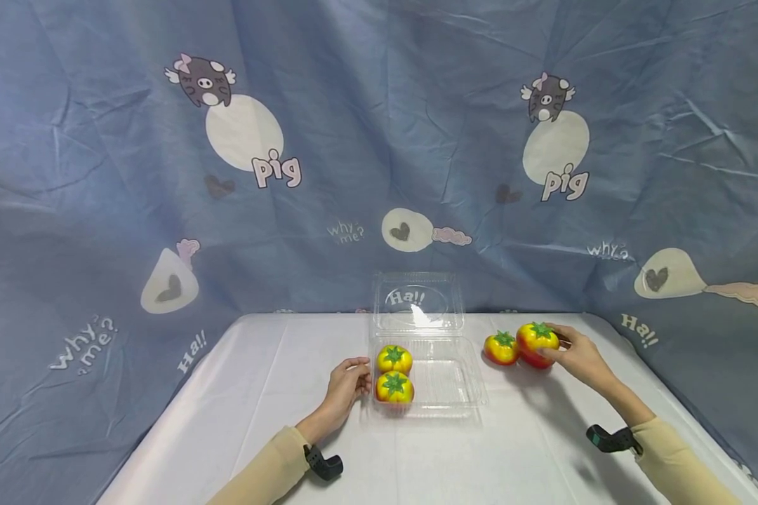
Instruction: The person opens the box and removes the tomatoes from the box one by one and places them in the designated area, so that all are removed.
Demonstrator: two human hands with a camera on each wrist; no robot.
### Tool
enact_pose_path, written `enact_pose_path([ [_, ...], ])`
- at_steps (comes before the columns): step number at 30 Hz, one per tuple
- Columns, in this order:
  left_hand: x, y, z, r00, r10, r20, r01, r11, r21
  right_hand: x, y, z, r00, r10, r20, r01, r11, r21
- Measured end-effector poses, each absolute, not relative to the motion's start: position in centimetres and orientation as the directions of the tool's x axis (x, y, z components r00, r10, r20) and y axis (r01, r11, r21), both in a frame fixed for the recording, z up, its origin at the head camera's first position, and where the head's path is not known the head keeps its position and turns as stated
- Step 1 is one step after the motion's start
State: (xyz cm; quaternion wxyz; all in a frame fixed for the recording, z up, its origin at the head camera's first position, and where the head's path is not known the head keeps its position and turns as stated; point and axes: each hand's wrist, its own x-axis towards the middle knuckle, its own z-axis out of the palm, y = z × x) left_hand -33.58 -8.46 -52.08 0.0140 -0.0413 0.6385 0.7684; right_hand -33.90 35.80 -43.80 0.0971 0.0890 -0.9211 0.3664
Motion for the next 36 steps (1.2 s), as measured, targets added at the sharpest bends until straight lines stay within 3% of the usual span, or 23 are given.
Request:
enact_pose_path([
  [36,-33.0,-8.6,-50.9,-0.995,0.006,-0.096,-0.096,-0.173,0.98,-35.1,39.9,-44.0,-0.981,0.018,0.193,-0.113,0.757,-0.644],
])
